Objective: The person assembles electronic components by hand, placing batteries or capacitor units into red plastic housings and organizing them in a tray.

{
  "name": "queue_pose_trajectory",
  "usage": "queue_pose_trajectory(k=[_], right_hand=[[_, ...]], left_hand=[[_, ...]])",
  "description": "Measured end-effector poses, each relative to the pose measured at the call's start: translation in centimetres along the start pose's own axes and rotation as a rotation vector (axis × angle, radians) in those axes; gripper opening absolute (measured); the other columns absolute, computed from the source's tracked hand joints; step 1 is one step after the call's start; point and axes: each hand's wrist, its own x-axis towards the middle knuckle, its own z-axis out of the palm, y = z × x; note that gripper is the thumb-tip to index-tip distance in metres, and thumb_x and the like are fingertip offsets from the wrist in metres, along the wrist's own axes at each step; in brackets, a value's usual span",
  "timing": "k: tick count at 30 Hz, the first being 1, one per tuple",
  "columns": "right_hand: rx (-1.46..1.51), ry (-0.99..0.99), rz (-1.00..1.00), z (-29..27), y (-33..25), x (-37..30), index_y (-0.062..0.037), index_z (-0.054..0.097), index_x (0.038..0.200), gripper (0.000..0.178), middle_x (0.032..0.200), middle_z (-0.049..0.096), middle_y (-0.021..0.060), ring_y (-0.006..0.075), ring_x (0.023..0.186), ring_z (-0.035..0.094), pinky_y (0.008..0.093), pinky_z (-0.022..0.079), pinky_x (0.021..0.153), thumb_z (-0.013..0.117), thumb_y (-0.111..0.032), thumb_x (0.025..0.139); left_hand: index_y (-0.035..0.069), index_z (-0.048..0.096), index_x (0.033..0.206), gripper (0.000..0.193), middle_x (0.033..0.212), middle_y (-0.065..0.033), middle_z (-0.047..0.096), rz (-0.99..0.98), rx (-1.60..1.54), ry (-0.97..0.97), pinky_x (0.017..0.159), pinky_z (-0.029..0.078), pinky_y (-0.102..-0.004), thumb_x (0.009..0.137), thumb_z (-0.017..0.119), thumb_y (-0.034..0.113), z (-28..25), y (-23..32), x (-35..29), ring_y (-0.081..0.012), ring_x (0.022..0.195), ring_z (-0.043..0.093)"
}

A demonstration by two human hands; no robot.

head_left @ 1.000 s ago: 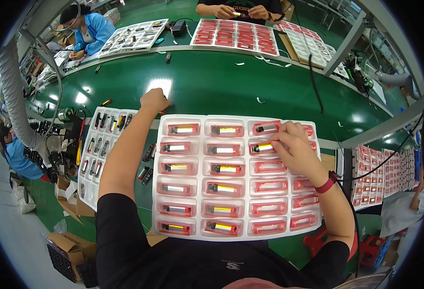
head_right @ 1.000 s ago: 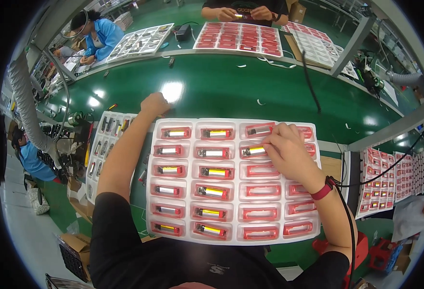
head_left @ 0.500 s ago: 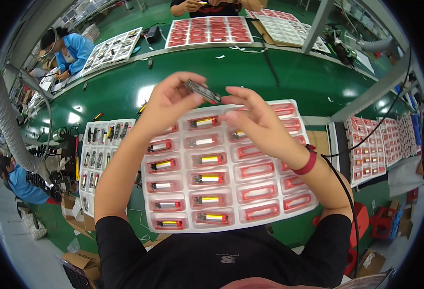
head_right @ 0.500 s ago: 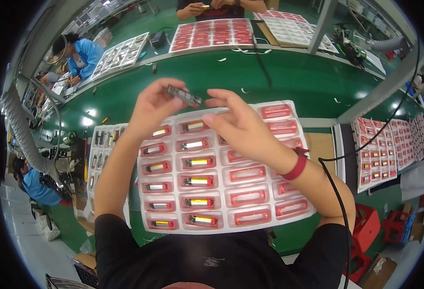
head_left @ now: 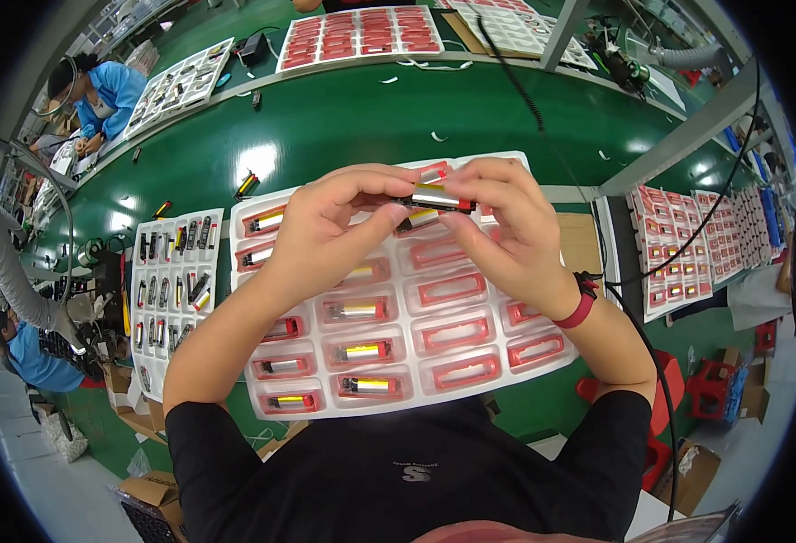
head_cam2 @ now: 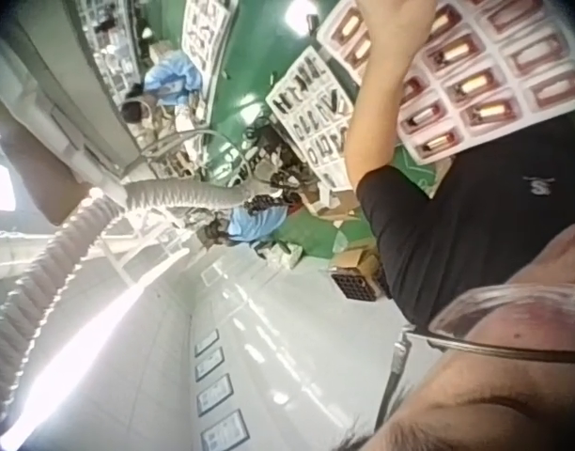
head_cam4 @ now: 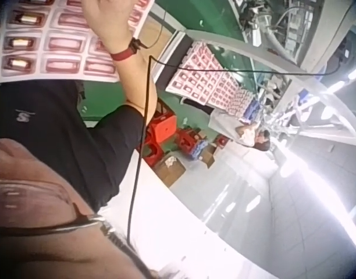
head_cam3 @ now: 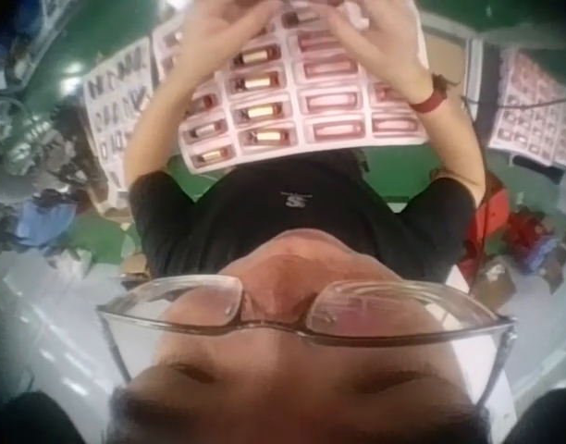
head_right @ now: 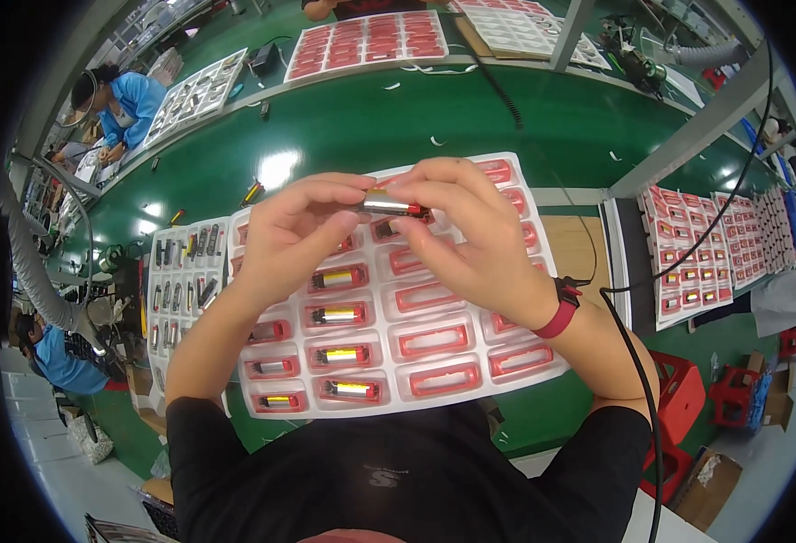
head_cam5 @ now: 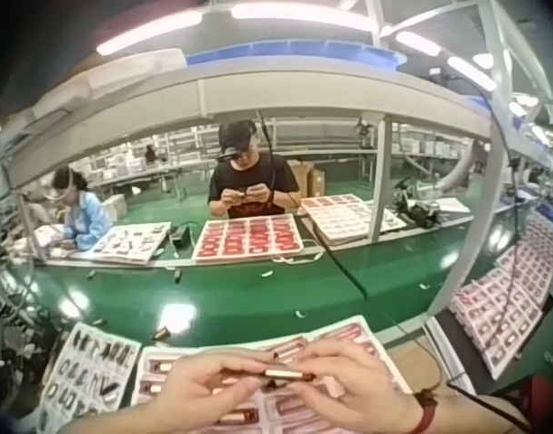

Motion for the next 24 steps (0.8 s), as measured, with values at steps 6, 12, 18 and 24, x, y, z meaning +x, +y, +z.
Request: queue_pose_trajectory(k=[6, 12, 18, 24], right_hand=[[0.742, -0.121, 0.797, -0.3, 0.0, -0.7, 0.0027, 0.066, 0.121, 0.023, 0.104, 0.071, 0.0082, 0.0122, 0.085, 0.07, 0.0257, 0.058, 0.074, 0.065, -0.003, 0.099], [0.819, -0.23, 0.964, -0.9, 1.3, -1.5, 0.0011, 0.068, 0.12, 0.022, 0.091, 0.074, 0.0091, 0.014, 0.074, 0.072, 0.0263, 0.06, 0.068, 0.064, -0.01, 0.101], [0.856, -0.243, 0.914, -1.0, 0.9, -1.7, 0.0021, 0.068, 0.12, 0.023, 0.092, 0.074, 0.0097, 0.0155, 0.077, 0.073, 0.0266, 0.06, 0.068, 0.065, -0.009, 0.1], [0.653, -0.2, 0.799, -1.8, 0.2, -2.0, 0.0034, 0.068, 0.121, 0.024, 0.093, 0.074, 0.01, 0.0154, 0.079, 0.073, 0.026, 0.06, 0.07, 0.065, -0.003, 0.097]], left_hand=[[0.0, 0.074, 0.107, 0.018, 0.111, -0.0144, 0.075, 0.306, 0.52, -0.011, 0.08, 0.061, -0.0318, 0.089, 0.073, 0.0, -0.1, -0.6, 0.6, -0.0222, 0.096, 0.074], [0.002, 0.075, 0.101, 0.02, 0.105, -0.0103, 0.077, 0.473, 0.768, -0.224, 0.074, 0.062, -0.0315, 0.082, 0.08, 0.005, -0.8, -0.8, 0.7, -0.0242, 0.088, 0.075], [0.0, 0.075, 0.1, 0.015, 0.102, -0.0107, 0.077, 0.341, 0.673, -0.206, 0.072, 0.061, -0.0303, 0.086, 0.075, 0.001, -0.5, -0.7, 0.6, -0.0222, 0.084, 0.074], [0.0, 0.071, 0.108, 0.02, 0.096, -0.009, 0.072, 0.009, 0.384, -0.122, 0.07, 0.056, -0.0259, 0.088, 0.072, 0.003, 1.5, -2.6, 0.6, -0.0156, 0.08, 0.069]])
